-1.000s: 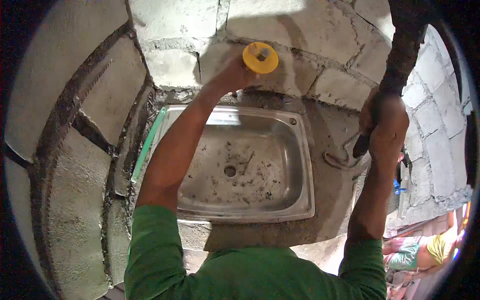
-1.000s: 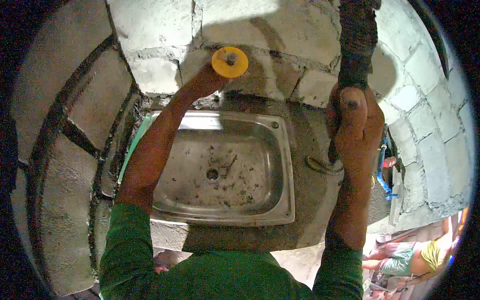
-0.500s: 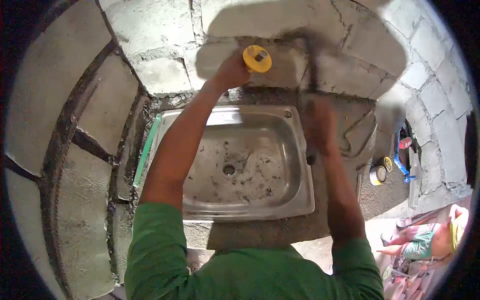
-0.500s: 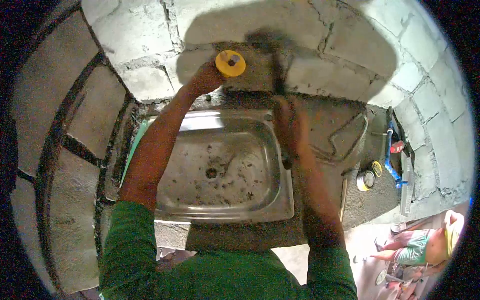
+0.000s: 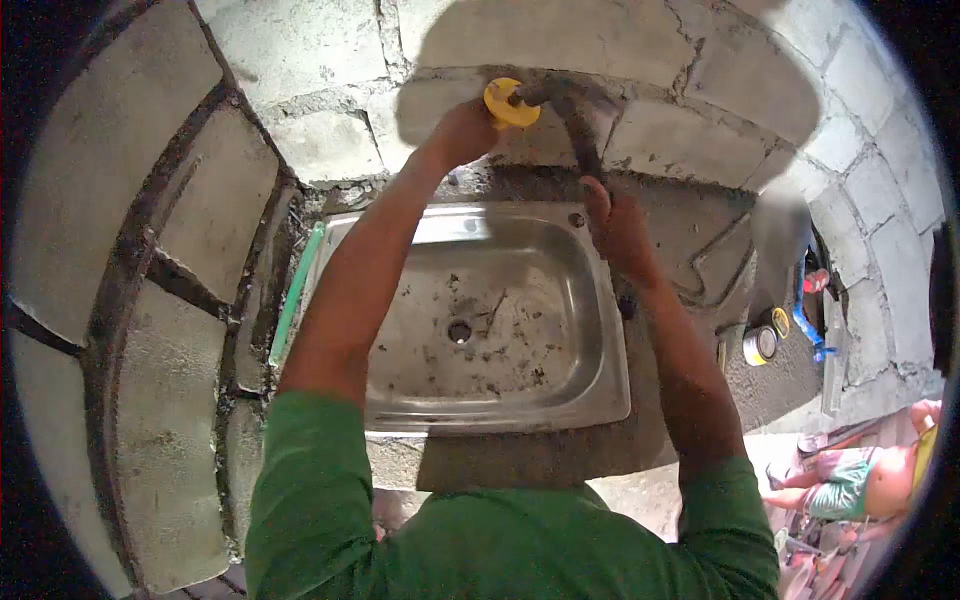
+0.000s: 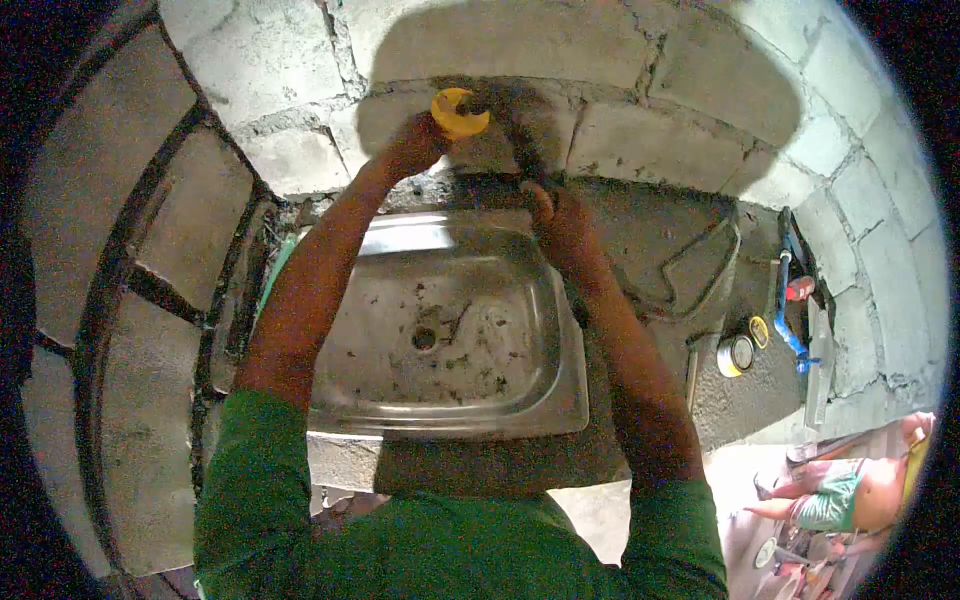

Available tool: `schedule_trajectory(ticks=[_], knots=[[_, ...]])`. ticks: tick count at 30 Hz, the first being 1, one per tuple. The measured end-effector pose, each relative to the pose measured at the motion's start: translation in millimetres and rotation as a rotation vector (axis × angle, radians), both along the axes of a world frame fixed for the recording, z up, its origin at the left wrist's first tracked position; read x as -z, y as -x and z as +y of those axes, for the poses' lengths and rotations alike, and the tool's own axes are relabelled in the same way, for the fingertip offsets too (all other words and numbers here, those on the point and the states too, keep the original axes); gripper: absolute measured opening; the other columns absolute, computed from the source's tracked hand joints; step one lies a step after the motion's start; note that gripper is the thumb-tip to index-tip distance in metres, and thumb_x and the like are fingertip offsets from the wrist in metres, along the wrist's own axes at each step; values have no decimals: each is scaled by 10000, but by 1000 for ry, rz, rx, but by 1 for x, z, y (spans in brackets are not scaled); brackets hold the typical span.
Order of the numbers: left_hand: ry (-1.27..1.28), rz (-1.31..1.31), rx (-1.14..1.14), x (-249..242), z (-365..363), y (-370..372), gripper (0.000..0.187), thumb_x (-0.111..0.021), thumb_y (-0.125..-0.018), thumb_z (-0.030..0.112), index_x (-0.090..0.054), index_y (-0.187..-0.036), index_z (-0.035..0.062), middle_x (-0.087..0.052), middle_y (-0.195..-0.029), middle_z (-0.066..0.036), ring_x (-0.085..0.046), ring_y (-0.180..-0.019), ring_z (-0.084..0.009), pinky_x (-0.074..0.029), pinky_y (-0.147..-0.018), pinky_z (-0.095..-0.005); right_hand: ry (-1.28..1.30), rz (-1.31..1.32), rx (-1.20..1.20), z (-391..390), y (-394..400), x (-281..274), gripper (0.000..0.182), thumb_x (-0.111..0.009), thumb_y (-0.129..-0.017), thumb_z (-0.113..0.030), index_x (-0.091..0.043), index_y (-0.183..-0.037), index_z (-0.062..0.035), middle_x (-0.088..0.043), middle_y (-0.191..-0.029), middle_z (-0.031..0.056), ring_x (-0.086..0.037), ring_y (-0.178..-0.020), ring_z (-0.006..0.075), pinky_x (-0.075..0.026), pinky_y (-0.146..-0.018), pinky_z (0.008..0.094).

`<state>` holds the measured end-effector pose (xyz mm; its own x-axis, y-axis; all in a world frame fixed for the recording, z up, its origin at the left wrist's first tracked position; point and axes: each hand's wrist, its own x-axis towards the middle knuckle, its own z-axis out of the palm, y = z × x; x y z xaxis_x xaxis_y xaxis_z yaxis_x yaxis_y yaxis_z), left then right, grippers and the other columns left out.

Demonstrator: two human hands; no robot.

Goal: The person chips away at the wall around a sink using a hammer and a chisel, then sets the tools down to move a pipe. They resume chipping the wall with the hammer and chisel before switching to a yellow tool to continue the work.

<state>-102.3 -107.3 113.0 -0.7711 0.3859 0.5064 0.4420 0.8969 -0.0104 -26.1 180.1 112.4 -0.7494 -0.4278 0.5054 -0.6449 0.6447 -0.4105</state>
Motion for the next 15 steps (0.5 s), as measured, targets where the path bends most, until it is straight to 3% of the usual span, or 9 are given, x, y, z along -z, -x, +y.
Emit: schedule_trajectory(ticks=[3, 5, 6, 7, 8, 12, 13, 14, 15], knots=[[-201, 93, -38, 11, -4, 10, 243, -516, -825, 191, -618, -1000, 57, -653, -920, -188, -626, -871, -362, -510, -798, -455, -152, 264, 105, 22, 3, -9, 315, -552, -854, -112, -544, -1169, -111, -611, -909, 204, -592, -883, 383, -479, -742, 467], [50, 111, -22, 4, -11, 12, 238, -521, -825, 183, -622, -987, 41, -651, -911, -194, -622, -876, -363, -506, -801, -462, 244, -126, 55, 42, -28, -79, 279, -517, -903, -234, -560, -1148, -107, -606, -850, 206, -595, -807, 369, -469, -673, 462], [46, 102, -26, 5, -12, 9, 238, -521, -825, 183, -622, -987, 41, -651, -911, -194, -622, -876, -363, -506, -801, -462, 186, 135, 249, 56, -28, -97, 359, -445, -940, -370, -575, -1072, -62, -622, -836, 191, -604, -758, 350, -468, -616, 435], [71, 68, -25, 6, -11, 6, 239, -535, -821, 174, -605, -998, 30, -642, -947, -197, -618, -895, -369, -507, -817, -458, 432, -416, 224, 54, -58, -153, 445, -373, -955, -432, -579, -1002, -40, -633, -845, 155, -615, -738, 321, -475, -613, 414], [99, 47, -23, 3, -11, 6, 244, -550, -817, 165, -588, -1009, 18, -634, -984, -200, -614, -914, -374, -508, -834, -455, 433, -415, 224, 48, -58, -152, 445, -373, -955, -432, -579, -1002, -40, -633, -845, 155, -615, -738, 321, -475, -613, 414], [-23, 89, 13, 3, -9, 4, 229, -539, -813, 193, -626, -953, 34, -649, -931, -194, -612, -907, -354, -492, -827, -453, 300, 508, 570, 30, -48, -124, 372, -433, -953, -386, -546, -913, -34, -591, -788, 25, -589, -656, 219, -484, -562, 327], [-28, 51, -4, 4, -9, 5, 242, -554, -801, 181, -621, -978, 31, -645, -949, -195, -607, -926, -356, -490, -838, -446, 403, 500, 129, 45, 15, -39, 313, -527, -904, -313, -535, -1038, -30, -617, -830, 87, -597, -717, 289, -491, -624, 375], [-31, 20, -19, 3, -8, 7, 263, -569, -788, 169, -616, -1004, 28, -642, -967, -197, -602, -946, -357, -487, -848, -439, 542, -154, -54, 40, 31, 10, 317, -587, -847, -214, -526, -1090, -18, -625, -890, 154, -588, -789, 359, -483, -673, 426], [-29, 28, -14, 10, -5, 1, 263, -569, -788, 169, -616, -1004, 28, -642, -967, -197, -602, -946, -357, -487, -848, -439, 11, 58, -27, 24, 14, 2, 289, -592, -833, -180, -532, -1062, -14, -622, -892, 171, -580, -782, 375, -475, -653, 439]])
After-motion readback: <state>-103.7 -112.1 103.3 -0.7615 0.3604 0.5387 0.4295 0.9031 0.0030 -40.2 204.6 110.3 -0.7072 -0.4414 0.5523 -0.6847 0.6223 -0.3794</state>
